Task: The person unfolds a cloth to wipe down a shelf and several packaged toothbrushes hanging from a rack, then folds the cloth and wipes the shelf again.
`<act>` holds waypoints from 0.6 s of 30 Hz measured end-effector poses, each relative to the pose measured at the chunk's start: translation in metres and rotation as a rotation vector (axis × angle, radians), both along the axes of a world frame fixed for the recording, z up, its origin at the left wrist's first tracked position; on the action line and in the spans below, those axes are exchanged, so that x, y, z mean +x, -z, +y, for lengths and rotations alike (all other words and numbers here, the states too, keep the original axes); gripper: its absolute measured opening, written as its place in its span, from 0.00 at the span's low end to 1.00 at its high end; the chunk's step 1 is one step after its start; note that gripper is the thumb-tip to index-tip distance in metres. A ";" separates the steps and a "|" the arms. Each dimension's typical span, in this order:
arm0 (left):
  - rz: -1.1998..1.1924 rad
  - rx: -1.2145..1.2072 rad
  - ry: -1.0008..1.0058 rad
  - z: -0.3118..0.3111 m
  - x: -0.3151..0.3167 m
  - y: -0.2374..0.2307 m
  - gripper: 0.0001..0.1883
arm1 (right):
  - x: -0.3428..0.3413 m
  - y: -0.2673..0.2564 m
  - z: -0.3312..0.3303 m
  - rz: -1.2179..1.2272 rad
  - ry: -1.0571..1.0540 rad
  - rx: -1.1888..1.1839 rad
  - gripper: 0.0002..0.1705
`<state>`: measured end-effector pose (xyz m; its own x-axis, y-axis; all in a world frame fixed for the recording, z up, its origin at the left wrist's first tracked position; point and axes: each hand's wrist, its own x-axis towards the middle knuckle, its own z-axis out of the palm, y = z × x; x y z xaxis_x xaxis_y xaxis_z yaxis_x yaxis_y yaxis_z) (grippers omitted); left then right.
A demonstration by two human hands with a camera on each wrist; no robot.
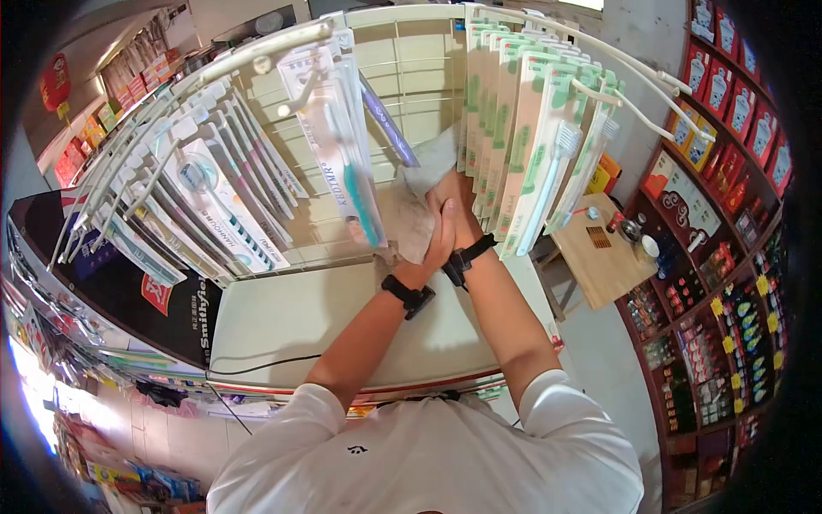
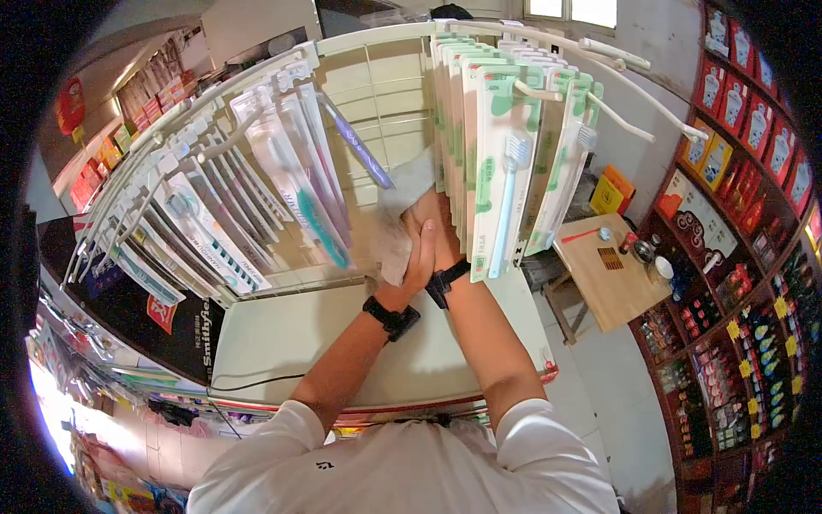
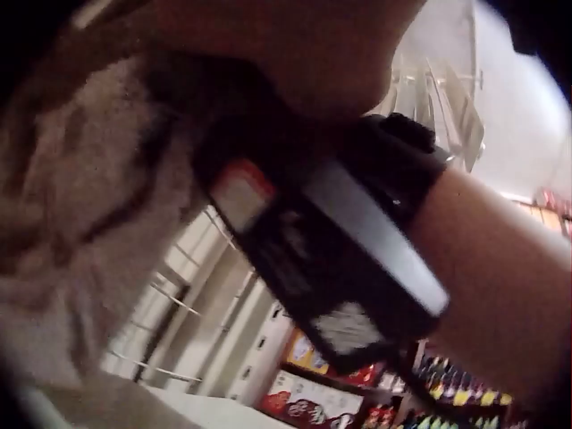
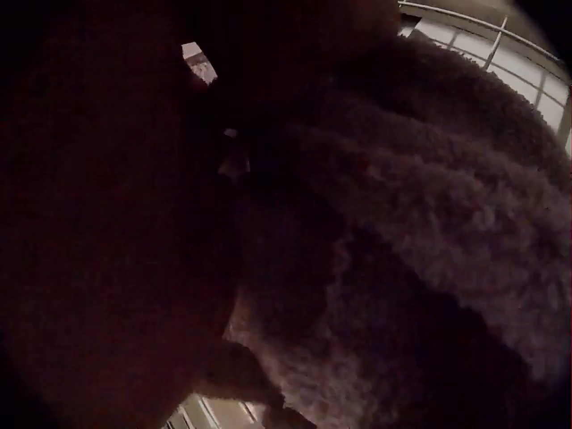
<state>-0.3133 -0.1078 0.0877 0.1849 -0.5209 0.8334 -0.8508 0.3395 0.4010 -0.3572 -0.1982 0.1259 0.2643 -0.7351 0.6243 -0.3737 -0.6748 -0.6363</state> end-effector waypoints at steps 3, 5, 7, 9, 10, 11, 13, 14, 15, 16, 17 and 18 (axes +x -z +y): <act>0.308 0.115 0.286 0.004 -0.003 0.002 0.29 | 0.003 -0.001 0.001 -0.037 0.028 -0.042 0.31; 0.460 0.170 0.465 0.004 -0.006 0.009 0.30 | 0.002 0.000 0.003 -0.060 0.050 -0.066 0.32; 0.595 0.133 0.555 0.003 -0.014 0.010 0.31 | 0.003 -0.001 0.004 -0.083 0.070 -0.094 0.32; 0.521 0.133 0.551 0.004 -0.008 0.008 0.32 | 0.005 -0.003 0.006 -0.107 0.087 -0.123 0.33; 0.449 0.134 0.544 0.005 -0.005 0.009 0.33 | 0.007 -0.003 0.008 -0.117 0.093 -0.136 0.33; 0.451 0.133 0.541 0.006 -0.003 0.009 0.33 | 0.009 -0.003 0.009 -0.127 0.099 -0.149 0.33; 0.505 0.151 0.541 0.007 0.002 0.011 0.34 | 0.014 -0.005 0.011 -0.148 0.108 -0.178 0.34; 0.508 0.147 0.536 0.009 0.005 0.013 0.34 | 0.017 -0.006 0.012 -0.157 0.110 -0.193 0.34; 0.454 0.155 0.518 0.013 0.009 0.014 0.32 | 0.021 -0.006 0.013 -0.168 0.112 -0.206 0.34; 0.399 0.163 0.498 0.018 0.013 0.015 0.31 | 0.025 -0.007 0.015 -0.180 0.113 -0.218 0.34; 0.400 0.162 0.491 0.021 0.016 0.015 0.31 | 0.030 -0.007 0.017 -0.194 0.115 -0.230 0.35; 0.364 0.160 0.425 0.024 0.019 0.014 0.30 | 0.034 -0.008 0.018 -0.208 0.118 -0.240 0.35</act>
